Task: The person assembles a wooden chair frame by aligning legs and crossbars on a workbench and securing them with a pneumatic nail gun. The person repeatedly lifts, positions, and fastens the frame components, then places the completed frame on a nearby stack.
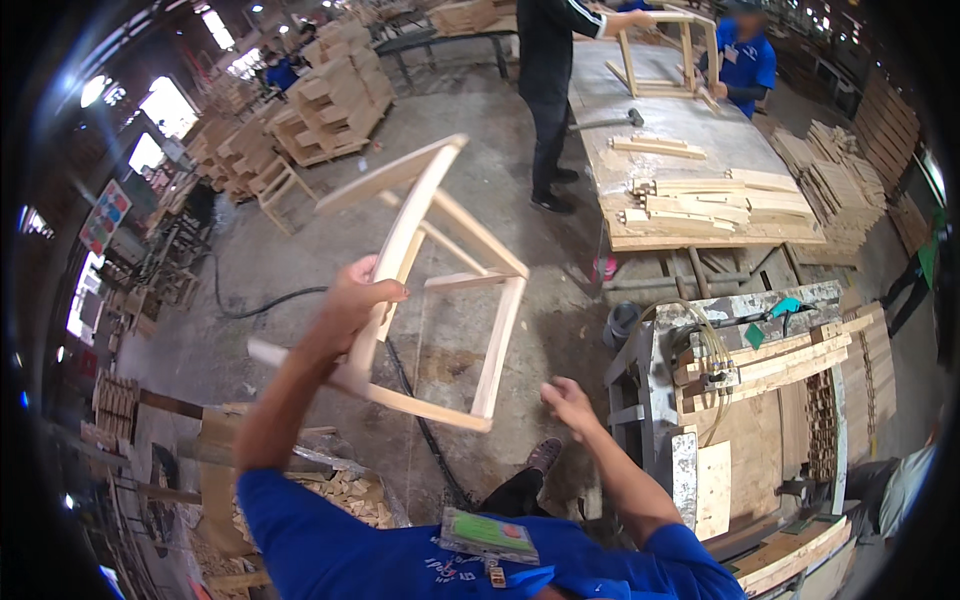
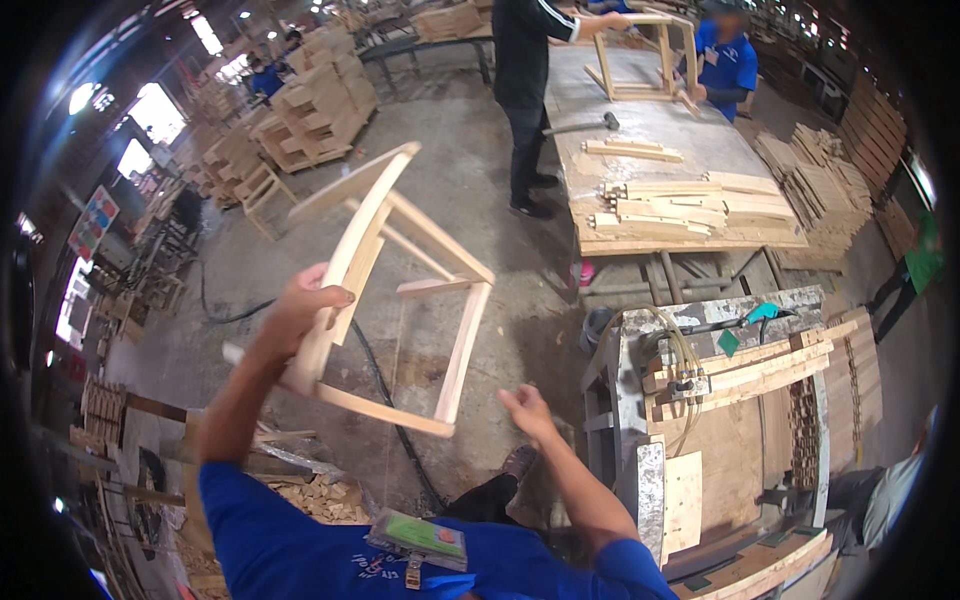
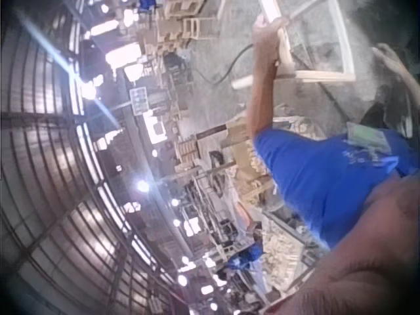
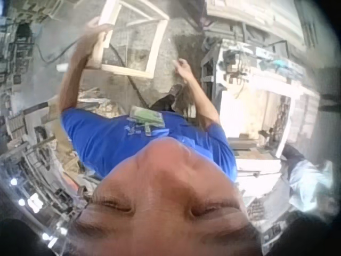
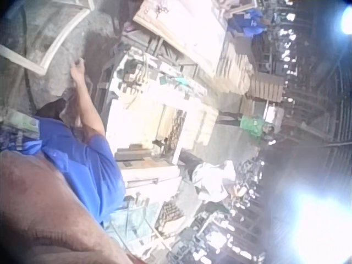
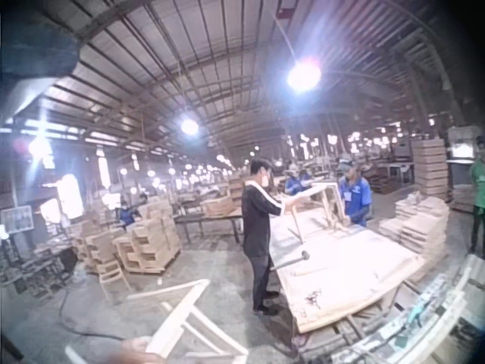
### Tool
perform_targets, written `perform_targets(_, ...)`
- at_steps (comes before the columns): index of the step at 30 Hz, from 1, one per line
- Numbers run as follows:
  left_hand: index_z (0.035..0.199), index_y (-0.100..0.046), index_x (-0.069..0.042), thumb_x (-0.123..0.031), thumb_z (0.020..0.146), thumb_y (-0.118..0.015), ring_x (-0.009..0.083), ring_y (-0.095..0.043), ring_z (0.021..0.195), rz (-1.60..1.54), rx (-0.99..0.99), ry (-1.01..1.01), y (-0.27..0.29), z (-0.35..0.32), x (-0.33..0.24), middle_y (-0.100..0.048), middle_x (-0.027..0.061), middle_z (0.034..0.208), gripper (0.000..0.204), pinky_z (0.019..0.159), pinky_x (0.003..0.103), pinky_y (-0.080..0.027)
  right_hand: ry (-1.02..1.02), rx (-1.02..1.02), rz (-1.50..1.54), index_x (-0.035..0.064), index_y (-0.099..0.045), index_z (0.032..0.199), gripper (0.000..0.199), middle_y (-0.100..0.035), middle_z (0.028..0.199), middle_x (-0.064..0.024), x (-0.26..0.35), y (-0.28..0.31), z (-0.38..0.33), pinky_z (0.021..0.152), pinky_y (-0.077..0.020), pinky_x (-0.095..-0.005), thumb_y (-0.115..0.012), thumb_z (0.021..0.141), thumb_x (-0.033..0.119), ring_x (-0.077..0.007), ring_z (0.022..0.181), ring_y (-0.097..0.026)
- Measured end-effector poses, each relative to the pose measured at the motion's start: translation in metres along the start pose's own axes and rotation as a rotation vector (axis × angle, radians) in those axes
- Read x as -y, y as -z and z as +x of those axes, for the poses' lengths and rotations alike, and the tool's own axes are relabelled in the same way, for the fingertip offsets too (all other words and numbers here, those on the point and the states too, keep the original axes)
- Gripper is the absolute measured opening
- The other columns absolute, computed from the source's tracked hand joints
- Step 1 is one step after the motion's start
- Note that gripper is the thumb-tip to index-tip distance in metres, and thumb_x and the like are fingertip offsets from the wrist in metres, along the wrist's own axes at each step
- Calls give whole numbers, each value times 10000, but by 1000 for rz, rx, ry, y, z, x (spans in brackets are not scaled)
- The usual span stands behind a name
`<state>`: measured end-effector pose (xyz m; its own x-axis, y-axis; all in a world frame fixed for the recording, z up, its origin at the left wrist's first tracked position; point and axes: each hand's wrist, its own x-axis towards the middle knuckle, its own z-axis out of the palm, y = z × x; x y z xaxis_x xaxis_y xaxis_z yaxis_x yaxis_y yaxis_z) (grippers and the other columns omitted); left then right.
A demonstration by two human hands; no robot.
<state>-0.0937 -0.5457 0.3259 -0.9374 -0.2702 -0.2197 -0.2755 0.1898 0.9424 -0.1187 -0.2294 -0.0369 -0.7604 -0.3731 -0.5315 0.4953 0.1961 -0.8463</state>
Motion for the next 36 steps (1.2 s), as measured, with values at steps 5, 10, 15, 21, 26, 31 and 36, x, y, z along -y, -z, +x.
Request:
perform_targets(5,1396,-587,-48,-193,761,-806,92,-615,714,473,-27,-234,-65,-167,-183,-681,46,935,688,563,253,-507,30,333,751,58,-526,1364,592,-658,1228,-133,96,-73,-14,913,-532,-430,-719,971,458,-277,1082,-641)
perform_targets(10,1478,-490,36,-272,889,-672,195,-631,990,356,-57,-623,-71,-291,-238,-633,173,1206,689,864,333,-527,377,549,1292,170,-508,920,191,-510,699,12,166,-46,-121,586,-483,-352,-680,933,88,-151,589,-531)
perform_targets(15,1513,-424,25,-323,1093,-421,345,-538,1360,-349,-636,-1304,-27,-326,-171,-546,234,1471,545,1206,506,-371,734,488,1271,156,-501,918,197,-495,716,15,220,48,-236,560,-463,-334,-633,890,14,-128,560,-501)
perform_targets(21,1447,-494,-60,-278,1039,-611,189,-629,862,-779,-51,-854,-228,-247,-76,-626,61,967,478,818,366,-528,1160,-12,946,118,-528,1109,233,-556,850,-50,206,140,-361,679,-515,-366,-681,935,100,-169,721,-567)
perform_targets(26,1368,-526,-28,-78,1024,-555,119,-447,679,-959,303,-927,-245,-245,-120,-465,-2,829,350,640,287,-406,1489,-1891,-376,-55,-299,1540,913,-435,1513,-237,158,293,-554,1157,-381,-473,-804,921,388,-332,1366,-473)
perform_targets(31,1425,-443,44,-55,989,-579,107,-466,672,-881,803,-801,-291,-217,-163,-477,42,869,468,614,267,-439,1064,-1325,-685,-11,-544,1406,713,-671,1144,-108,171,263,-729,918,-500,-375,-801,908,429,-212,1068,-637)
perform_targets(36,1345,-527,42,-82,890,-690,106,-536,643,-541,841,-683,-389,-197,-184,-535,14,756,499,576,267,-466,901,-1423,-276,-63,-531,1349,566,-589,799,-41,90,265,-699,574,-468,-274,-728,972,310,-127,585,-567)
